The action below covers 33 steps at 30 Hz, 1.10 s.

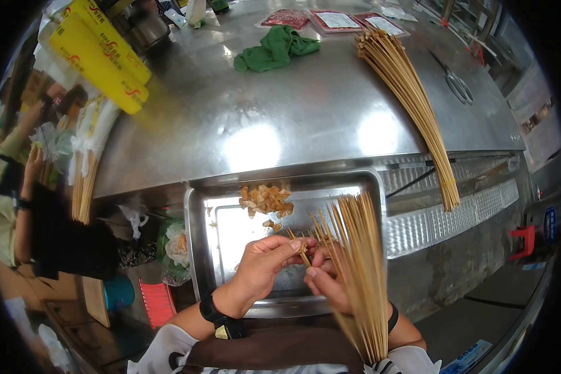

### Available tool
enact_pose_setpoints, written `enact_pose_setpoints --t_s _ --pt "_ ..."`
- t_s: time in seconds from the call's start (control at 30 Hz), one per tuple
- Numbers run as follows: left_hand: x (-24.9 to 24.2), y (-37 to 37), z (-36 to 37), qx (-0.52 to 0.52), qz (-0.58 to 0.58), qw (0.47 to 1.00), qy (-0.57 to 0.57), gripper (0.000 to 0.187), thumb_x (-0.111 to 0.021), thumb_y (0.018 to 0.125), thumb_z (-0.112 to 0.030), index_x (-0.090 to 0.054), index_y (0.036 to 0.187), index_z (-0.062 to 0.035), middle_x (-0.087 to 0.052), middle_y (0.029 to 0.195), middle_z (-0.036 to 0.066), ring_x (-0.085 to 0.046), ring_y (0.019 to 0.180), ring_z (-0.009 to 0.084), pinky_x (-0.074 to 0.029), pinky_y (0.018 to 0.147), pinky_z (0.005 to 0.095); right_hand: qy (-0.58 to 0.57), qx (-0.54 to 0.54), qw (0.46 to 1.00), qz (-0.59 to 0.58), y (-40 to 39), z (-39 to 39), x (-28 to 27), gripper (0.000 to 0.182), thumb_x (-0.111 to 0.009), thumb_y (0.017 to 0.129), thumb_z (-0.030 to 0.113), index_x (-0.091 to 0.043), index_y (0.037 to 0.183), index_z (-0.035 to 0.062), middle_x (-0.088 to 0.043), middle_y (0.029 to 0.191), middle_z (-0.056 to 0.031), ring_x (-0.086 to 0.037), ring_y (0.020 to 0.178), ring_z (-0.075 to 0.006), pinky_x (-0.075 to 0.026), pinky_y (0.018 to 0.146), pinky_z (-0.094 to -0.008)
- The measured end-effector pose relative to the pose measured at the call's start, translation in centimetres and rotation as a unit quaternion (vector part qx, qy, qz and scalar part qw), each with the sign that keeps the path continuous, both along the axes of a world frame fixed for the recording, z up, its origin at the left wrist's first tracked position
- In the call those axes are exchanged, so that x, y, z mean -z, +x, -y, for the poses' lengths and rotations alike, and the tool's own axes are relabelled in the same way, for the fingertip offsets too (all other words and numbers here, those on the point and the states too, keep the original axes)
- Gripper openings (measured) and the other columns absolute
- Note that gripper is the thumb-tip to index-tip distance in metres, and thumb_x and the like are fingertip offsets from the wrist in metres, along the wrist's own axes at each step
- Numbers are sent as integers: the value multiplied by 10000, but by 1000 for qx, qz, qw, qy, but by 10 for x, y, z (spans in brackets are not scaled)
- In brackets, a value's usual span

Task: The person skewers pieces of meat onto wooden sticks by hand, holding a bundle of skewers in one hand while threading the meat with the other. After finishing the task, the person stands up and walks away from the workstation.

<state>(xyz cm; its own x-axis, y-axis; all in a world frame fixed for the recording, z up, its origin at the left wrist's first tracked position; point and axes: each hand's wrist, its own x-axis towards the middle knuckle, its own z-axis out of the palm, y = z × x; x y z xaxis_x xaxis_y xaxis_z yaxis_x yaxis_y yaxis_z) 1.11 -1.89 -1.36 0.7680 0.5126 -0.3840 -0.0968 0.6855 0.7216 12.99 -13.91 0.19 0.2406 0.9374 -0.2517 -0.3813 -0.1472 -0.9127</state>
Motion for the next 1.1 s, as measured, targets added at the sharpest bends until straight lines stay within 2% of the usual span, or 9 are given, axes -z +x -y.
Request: enact_pose_setpoints --t_s 0.23,0.3,0.4,0.43,0.53,0.57,0.7,0.93,1.1 --pt "6 1 -2 -14 -3 999 53 95 -594 836 -74 -657 877 -16 -575 1067 69 -500 806 83 -401 676 218 -77 -16 995 67 4 1 -8 152 -510 860 49 -436 991 29 -526 737 -43 -492 637 -85 -397 596 -214" --pt "5 2 -4 -7 -5 998 65 100 -600 832 -75 -658 884 -14 -567 1059 56 -495 803 79 -399 675 217 -9 -11 982 191 5 1 -7 203 -548 811 23 -485 1003 23 -526 824 -41 -510 749 -115 -414 683 -253" --pt "5 4 -7 2 -8 996 85 102 -613 823 -80 -658 883 -10 -557 1039 36 -489 799 73 -395 673 213 102 26 955 276 8 -3 -10 221 -623 761 58 -558 970 22 -530 855 -60 -503 795 -150 -412 726 -286" --pt "6 4 -7 4 -11 996 93 99 -621 819 -82 -657 873 -8 -555 1028 29 -487 798 71 -394 672 211 123 49 944 303 8 -2 -11 196 -638 742 45 -580 927 18 -538 881 -89 -517 816 -195 -416 766 -309" --pt "15 6 -6 13 -37 995 93 100 -634 811 -83 -653 864 0 -545 1017 16 -491 798 71 -397 674 207 199 -45 930 305 17 0 -20 172 -627 757 30 -588 924 11 -553 903 -97 -531 840 -217 -416 796 -337" --pt "15 7 -6 15 -35 995 93 100 -634 811 -83 -653 864 0 -545 1017 16 -491 798 71 -397 674 207 248 -74 939 226 17 -2 -16 154 -602 784 25 -594 937 6 -585 823 -87 -548 824 -218 -405 828 -356" --pt "12 5 -7 20 -52 995 84 117 -646 809 -96 -646 846 16 -534 1009 28 -502 836 82 -410 721 209 190 -135 952 197 18 7 -18 146 -563 821 43 -603 955 1 -574 624 -26 -553 705 -174 -388 850 -372" --pt "12 2 -6 24 -52 996 69 145 -647 817 -117 -639 847 25 -530 1004 34 -502 882 89 -412 766 215 181 -137 956 184 19 8 -18 137 -574 817 44 -610 942 4 -575 664 -39 -547 694 -159 -394 834 -344" --pt "14 2 -3 30 -28 997 66 108 -635 817 -87 -642 852 15 -537 989 18 -501 829 79 -406 728 208 151 -120 959 210 16 10 -15 104 -611 802 58 -606 898 17 -556 749 -78 -541 757 -171 -425 726 -300"
